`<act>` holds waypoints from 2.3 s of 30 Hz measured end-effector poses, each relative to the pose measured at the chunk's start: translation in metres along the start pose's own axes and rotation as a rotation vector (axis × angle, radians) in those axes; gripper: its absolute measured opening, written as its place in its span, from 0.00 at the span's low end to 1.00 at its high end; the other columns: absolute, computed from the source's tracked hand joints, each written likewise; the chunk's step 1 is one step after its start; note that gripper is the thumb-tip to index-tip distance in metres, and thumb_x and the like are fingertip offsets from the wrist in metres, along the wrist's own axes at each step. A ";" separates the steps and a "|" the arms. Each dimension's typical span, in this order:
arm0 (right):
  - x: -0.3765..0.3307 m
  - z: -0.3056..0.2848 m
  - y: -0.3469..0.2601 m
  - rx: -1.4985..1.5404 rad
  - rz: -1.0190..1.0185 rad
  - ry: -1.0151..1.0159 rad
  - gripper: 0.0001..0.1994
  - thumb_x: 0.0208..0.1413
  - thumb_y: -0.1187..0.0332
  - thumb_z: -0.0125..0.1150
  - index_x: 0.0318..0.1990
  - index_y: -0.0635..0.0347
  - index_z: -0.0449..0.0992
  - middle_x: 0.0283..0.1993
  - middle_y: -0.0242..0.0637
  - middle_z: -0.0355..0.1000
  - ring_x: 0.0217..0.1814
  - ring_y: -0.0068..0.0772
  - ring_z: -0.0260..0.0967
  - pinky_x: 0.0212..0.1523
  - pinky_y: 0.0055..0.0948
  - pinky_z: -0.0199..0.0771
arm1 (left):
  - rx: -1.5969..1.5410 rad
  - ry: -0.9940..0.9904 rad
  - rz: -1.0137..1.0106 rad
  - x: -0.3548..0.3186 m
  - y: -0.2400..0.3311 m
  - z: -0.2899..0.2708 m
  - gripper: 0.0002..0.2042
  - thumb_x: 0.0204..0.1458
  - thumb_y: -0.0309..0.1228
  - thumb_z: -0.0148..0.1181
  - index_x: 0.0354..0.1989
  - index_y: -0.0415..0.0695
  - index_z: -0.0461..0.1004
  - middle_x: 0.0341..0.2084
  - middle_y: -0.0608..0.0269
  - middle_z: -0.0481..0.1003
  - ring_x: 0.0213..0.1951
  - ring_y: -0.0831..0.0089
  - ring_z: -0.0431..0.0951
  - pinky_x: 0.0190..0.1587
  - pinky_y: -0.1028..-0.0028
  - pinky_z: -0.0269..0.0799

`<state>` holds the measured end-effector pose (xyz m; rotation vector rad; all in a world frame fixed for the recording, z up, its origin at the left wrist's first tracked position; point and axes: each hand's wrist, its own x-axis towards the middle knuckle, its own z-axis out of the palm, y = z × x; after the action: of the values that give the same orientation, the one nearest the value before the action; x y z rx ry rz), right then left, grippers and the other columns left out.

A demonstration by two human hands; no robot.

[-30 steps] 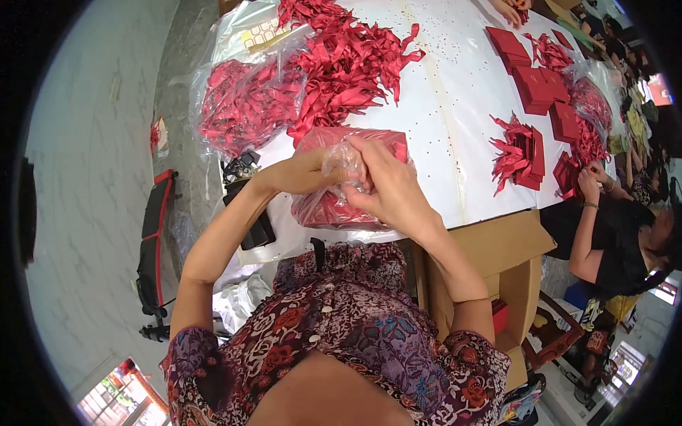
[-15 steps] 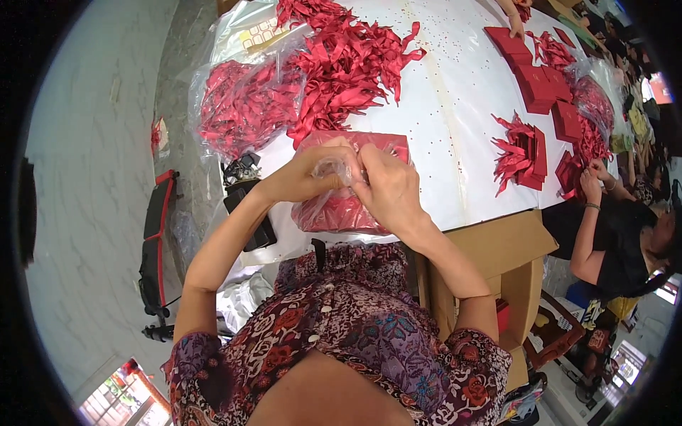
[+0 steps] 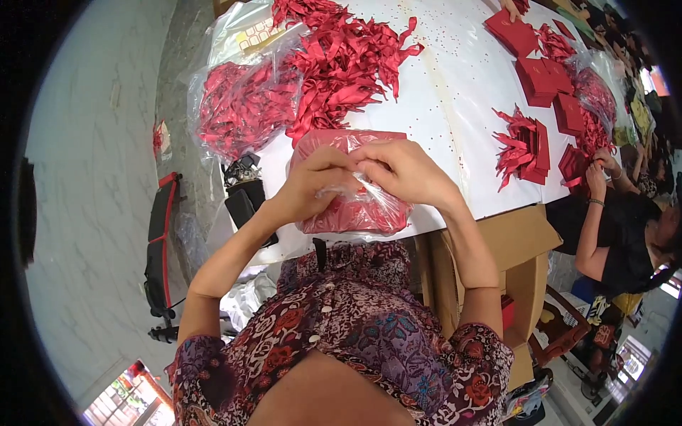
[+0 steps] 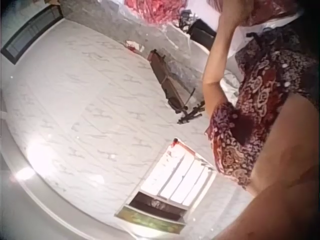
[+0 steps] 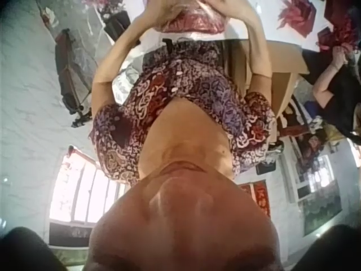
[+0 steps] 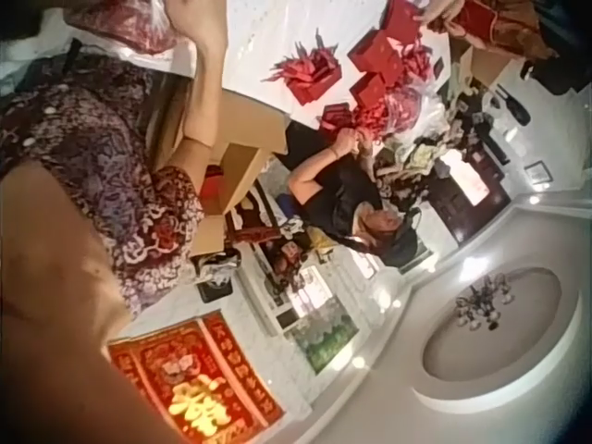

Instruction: Placing stacks of red envelopes into a plastic bag and organizing them on a table.

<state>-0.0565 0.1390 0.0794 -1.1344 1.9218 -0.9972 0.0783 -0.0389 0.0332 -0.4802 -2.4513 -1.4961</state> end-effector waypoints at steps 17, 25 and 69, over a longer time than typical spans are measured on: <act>-0.015 0.012 -0.012 0.073 -0.221 0.340 0.04 0.55 0.74 0.59 0.38 0.60 0.75 0.39 0.39 0.73 0.40 0.41 0.72 0.41 0.33 0.71 | 0.063 0.070 0.012 -0.012 -0.001 0.010 0.24 0.38 0.09 0.61 0.40 0.55 0.82 0.40 0.61 0.64 0.42 0.65 0.71 0.41 0.72 0.72; -0.005 0.014 -0.013 -0.290 -0.574 0.280 0.05 0.54 0.74 0.58 0.37 0.64 0.72 0.34 0.41 0.71 0.39 0.44 0.70 0.40 0.35 0.70 | 0.023 0.139 0.031 -0.007 -0.001 0.014 0.16 0.41 0.15 0.61 0.37 0.50 0.82 0.36 0.59 0.69 0.37 0.63 0.74 0.39 0.70 0.73; 0.011 0.032 0.005 0.003 0.087 0.534 0.05 0.63 0.70 0.52 0.36 0.62 0.69 0.24 0.40 0.73 0.25 0.33 0.72 0.30 0.29 0.70 | 0.316 0.002 0.083 -0.015 0.009 0.007 0.19 0.40 0.20 0.60 0.41 0.58 0.80 0.29 0.68 0.66 0.35 0.64 0.66 0.39 0.67 0.62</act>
<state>-0.0357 0.1219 0.0582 -0.8238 2.3553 -1.3522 0.0956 -0.0312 0.0324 -0.5074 -2.5662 -1.0494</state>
